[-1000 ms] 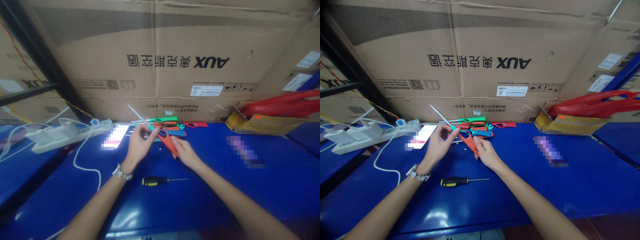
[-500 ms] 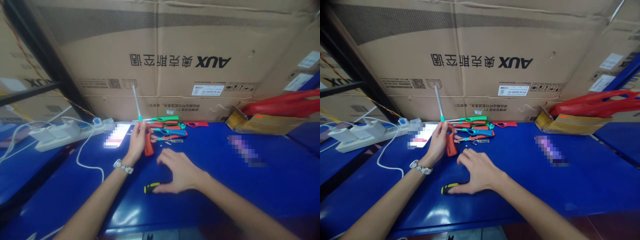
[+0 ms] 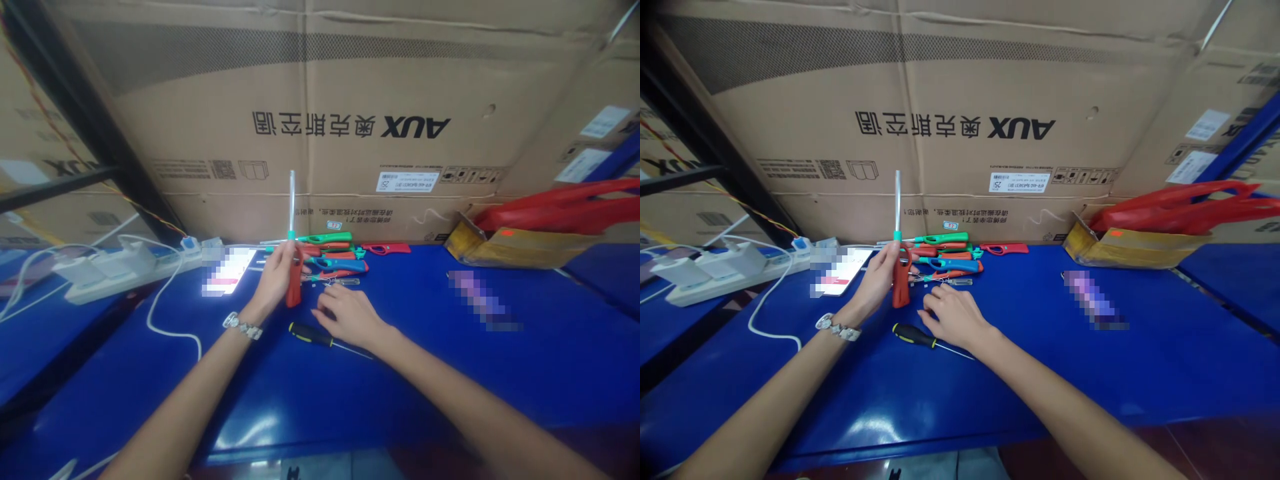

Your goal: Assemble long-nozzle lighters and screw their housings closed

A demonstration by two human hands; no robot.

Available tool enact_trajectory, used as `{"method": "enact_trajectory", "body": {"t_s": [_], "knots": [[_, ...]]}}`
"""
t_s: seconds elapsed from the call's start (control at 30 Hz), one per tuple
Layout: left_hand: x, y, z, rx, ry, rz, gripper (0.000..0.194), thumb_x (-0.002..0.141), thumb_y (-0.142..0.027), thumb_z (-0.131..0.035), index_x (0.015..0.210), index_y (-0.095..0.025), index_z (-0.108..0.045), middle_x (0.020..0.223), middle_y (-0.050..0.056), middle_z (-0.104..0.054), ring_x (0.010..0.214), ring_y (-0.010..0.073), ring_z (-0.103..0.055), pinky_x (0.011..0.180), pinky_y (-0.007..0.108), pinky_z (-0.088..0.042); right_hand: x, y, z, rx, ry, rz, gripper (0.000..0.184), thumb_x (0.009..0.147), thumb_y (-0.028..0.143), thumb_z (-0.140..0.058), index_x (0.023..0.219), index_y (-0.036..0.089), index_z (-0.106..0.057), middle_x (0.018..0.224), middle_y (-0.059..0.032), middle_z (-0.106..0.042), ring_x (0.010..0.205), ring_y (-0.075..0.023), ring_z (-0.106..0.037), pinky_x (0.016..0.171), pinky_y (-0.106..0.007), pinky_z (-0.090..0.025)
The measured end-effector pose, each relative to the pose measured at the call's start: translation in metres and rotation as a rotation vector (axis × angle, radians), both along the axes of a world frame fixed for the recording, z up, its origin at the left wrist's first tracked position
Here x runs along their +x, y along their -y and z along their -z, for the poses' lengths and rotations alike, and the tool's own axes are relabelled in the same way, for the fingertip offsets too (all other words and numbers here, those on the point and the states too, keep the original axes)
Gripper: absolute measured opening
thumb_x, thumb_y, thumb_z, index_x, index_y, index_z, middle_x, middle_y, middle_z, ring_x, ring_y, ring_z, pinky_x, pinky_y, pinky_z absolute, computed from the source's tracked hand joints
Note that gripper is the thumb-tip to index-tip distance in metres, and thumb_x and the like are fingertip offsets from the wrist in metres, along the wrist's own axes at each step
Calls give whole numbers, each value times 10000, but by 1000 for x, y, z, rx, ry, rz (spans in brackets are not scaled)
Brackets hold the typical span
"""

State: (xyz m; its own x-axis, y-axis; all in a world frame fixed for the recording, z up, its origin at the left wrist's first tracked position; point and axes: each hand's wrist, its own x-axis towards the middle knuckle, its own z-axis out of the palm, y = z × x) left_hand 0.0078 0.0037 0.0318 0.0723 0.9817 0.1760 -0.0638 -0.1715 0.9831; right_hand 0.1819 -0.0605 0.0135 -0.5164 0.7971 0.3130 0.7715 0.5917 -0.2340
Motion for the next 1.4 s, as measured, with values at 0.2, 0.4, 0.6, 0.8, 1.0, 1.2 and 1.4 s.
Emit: {"method": "enact_trajectory", "body": {"t_s": [0.2,0.4,0.6,0.8,1.0,1.2,1.4], "knots": [[9,-1,-1,72,171,22,410,885,-542,-608,1065,-174,-623,1062,102,-729,917,219,-711,788,330,-569,5,-12,-12,-63,-283,156,335,866,509,-638,1048,232,-593,1055,-44,-687,917,-198,-633,693,-298,-429],[26,-8,-18,-1,343,68,309,905,-446,-613,1013,-156,-604,1147,126,-718,1004,203,-700,910,349,-537,3,-45,-34,-59,-308,276,350,866,430,-649,1168,260,-603,1110,-56,-714,980,-263,-652,786,-380,-474],[-7,-40,-7,-44,-238,-55,407,809,-519,-679,906,-124,-694,866,122,-762,727,218,-694,660,315,-529,32,-97,-39,-76,-239,220,300,829,172,-623,1126,212,-644,987,-59,-727,879,-231,-648,779,-350,-468],[-31,-54,14,67,-414,-53,365,803,-491,-650,929,-157,-723,923,107,-765,822,242,-701,763,344,-514,39,-128,-23,-72,-110,170,297,823,168,-613,1117,174,-657,1087,-106,-679,1042,-263,-585,906,-396,-439],[-26,-48,16,173,-549,-32,348,852,-470,-587,961,-179,-747,948,96,-765,926,276,-682,837,364,-494,36,-128,-12,-108,-177,209,343,837,212,-622,1180,196,-630,1193,-101,-642,1139,-277,-545,954,-439,-393],[-30,-26,6,337,-717,-84,238,858,-395,-596,839,-191,-717,866,77,-726,765,235,-638,754,347,-487,32,-87,-16,70,-262,215,117,879,229,-561,945,200,-654,1035,-75,-642,1034,-256,-540,865,-385,-368],[-32,-3,11,562,-946,217,123,878,-241,-582,874,-205,-699,910,60,-641,865,221,-613,800,359,-497,21,-40,-6,20,-92,157,110,856,295,-632,840,195,-674,941,-74,-643,944,-244,-548,848,-386,-345]]}}
